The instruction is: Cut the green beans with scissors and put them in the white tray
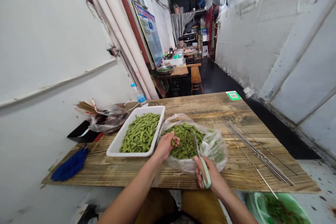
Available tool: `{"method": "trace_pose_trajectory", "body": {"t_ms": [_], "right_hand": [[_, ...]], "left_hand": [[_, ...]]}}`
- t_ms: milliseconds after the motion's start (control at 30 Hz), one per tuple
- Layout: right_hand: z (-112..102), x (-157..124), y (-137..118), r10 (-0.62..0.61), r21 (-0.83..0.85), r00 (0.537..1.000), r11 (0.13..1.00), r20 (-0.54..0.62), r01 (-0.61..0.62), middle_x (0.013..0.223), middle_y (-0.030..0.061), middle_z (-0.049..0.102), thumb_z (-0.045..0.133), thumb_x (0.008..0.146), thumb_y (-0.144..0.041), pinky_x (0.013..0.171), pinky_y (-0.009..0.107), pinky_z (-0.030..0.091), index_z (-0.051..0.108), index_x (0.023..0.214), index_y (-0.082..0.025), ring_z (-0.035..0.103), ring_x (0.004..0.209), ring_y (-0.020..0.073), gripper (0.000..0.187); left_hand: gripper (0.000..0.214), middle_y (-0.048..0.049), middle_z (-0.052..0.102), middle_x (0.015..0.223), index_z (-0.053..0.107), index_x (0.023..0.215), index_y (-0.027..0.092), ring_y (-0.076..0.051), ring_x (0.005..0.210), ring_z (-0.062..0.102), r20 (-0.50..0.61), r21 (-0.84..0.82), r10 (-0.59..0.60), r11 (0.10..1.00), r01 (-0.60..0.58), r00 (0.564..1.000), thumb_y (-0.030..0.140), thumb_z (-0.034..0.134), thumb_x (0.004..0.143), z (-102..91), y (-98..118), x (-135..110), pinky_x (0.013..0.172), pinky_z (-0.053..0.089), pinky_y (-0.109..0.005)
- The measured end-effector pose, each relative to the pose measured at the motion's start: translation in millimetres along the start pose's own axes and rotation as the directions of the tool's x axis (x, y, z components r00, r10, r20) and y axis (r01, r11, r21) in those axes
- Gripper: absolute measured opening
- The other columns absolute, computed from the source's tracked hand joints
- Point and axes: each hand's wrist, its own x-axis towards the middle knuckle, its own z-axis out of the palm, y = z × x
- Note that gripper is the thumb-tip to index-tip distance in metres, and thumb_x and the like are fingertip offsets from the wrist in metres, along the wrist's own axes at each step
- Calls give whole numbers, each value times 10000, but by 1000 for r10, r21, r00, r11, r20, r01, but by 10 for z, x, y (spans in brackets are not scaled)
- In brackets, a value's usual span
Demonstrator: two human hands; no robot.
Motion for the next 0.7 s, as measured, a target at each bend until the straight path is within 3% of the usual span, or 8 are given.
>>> {"method": "trace_pose_trajectory", "body": {"t_ms": [67,100,167,233,333,433,600,700], "right_hand": [[-63,-24,-17,-13,-10,999,1000,29,14,471,-90,473,668,634,-612,285,164,342,464,744,-202,386,317,43,471],[-95,-32,-13,-20,-19,998,1000,52,21,468,-89,469,661,648,-609,293,163,344,464,734,-200,389,321,43,462],[-147,-41,12,-34,-38,995,999,92,38,462,-91,456,636,681,-606,303,161,346,459,716,-198,388,322,40,446],[-180,-41,46,-43,-54,994,997,102,48,476,-94,453,627,694,-599,304,157,345,461,732,-199,390,329,39,435],[-196,-42,74,-38,-97,996,994,85,46,490,-100,451,630,687,-600,287,152,329,475,786,-200,385,328,39,441],[-188,-49,59,-25,-120,997,992,72,34,489,-104,443,623,682,-611,285,147,327,479,810,-199,380,328,37,455],[-141,-12,24,-52,-148,997,987,48,59,508,-108,434,635,666,-604,276,144,340,489,839,-197,381,339,35,466],[-125,30,37,-59,-170,997,983,46,66,514,-107,436,634,673,-593,275,142,345,487,815,-196,376,339,30,447]], "left_hand": [[256,-47,635,676,589,824,135,-121,553,569,13,318,85,944,-84,996,376,500,824,42,45,107,558,426,-240],[244,-58,652,706,615,880,140,-141,610,596,29,505,143,852,-138,989,351,505,823,77,69,160,606,444,-258],[235,-93,682,807,659,903,152,-188,767,629,81,815,244,543,-205,966,332,546,802,171,110,260,717,455,-292],[229,-123,691,887,688,840,154,-238,879,629,106,957,247,238,-167,963,349,595,766,273,131,340,783,450,-320],[198,-145,695,895,702,813,143,-263,889,636,88,996,156,17,-91,984,304,618,735,384,126,411,776,458,-326],[179,-117,698,915,703,845,167,-238,900,633,164,986,167,11,-168,972,187,568,730,401,101,418,780,457,-302],[191,-84,685,912,686,820,175,-213,883,619,251,950,266,117,-289,931,141,524,726,283,70,366,803,447,-301],[231,-83,680,890,660,919,161,-204,849,616,254,920,284,225,-322,925,133,548,719,181,63,340,790,446,-301]]}}
